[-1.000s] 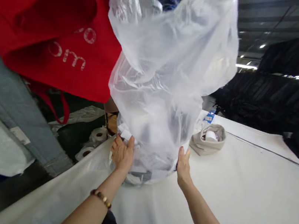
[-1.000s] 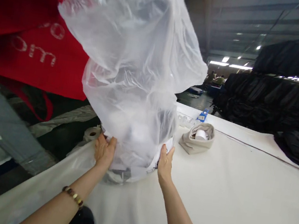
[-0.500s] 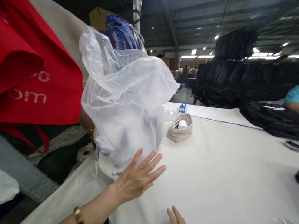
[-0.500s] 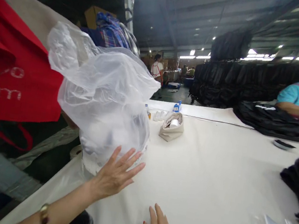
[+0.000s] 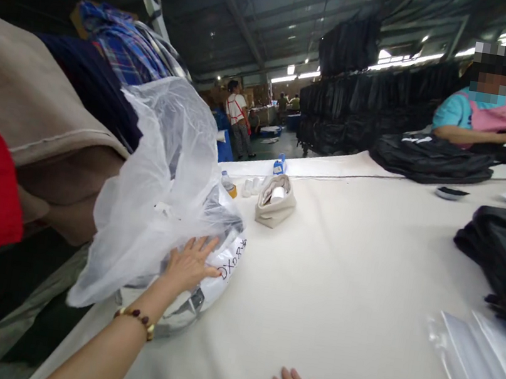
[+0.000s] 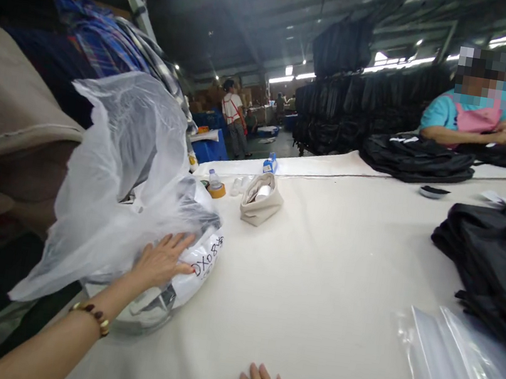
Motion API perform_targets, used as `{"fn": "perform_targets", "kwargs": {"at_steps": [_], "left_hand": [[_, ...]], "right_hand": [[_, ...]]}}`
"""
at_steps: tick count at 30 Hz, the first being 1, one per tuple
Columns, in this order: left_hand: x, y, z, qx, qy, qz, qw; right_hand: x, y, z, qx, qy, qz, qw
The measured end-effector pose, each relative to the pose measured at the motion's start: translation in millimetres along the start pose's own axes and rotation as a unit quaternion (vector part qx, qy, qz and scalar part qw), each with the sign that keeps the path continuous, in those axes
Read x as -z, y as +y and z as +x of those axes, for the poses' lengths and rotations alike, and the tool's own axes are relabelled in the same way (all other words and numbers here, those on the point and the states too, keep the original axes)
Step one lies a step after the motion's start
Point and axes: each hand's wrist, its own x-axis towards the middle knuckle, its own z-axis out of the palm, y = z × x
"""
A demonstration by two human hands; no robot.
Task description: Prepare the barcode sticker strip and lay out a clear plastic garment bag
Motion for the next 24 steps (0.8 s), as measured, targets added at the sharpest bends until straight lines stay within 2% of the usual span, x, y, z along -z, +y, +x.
{"fn": "perform_targets", "kwargs": {"at_steps": [2,8,11,14,16,17,19,20,21,22,24], "left_hand": [[3.0,12.4,13.2,0.029,0.02,-0.024,0.999],[26.2,25.6,58.7,0.171,0.103,-0.108,0.974],[36.0,30.3,70.3,0.17,0.097,-0.12,0.973],[42.4,40.6,60.0,0.125,0.077,-0.113,0.983],[42.7,47.2,37.3,0.08,0.081,-0.106,0.988],[40.9,49.3,20.0,0.036,0.096,-0.101,0.99],[31.6,49.6,-28.9,-0.126,0.155,-0.086,0.976],[23.4,47.6,-60.7,-0.195,0.158,-0.088,0.964],[12.2,44.0,-96.5,-0.22,0.144,-0.104,0.959],[-2.2,38.8,-134.9,-0.21,0.123,-0.134,0.961],[-40.0,25.2,-212.2,-0.123,0.057,-0.207,0.969]], "right_hand": [[-3.2,-1.5,5.6,-0.028,-0.012,0.018,0.999],[-20.0,2.9,10.5,-0.008,0.026,0.049,0.998],[-11.4,-0.5,13.9,-0.042,-0.002,0.083,0.996],[11.1,-7.5,24.1,-0.125,-0.1,0.158,0.974],[23.2,-11.6,31.3,-0.182,-0.148,0.211,0.949],[26.5,-13.4,33.8,-0.199,-0.163,0.231,0.938],[29.0,-16.2,36.3,-0.215,-0.201,0.258,0.92],[29.3,-16.8,36.8,-0.216,-0.217,0.266,0.914],[29.6,-16.6,37.4,-0.217,-0.233,0.271,0.908],[30.4,-15.6,38.3,-0.221,-0.248,0.279,0.901],[33.9,-12.1,41.9,-0.249,-0.282,0.313,0.872]]}}
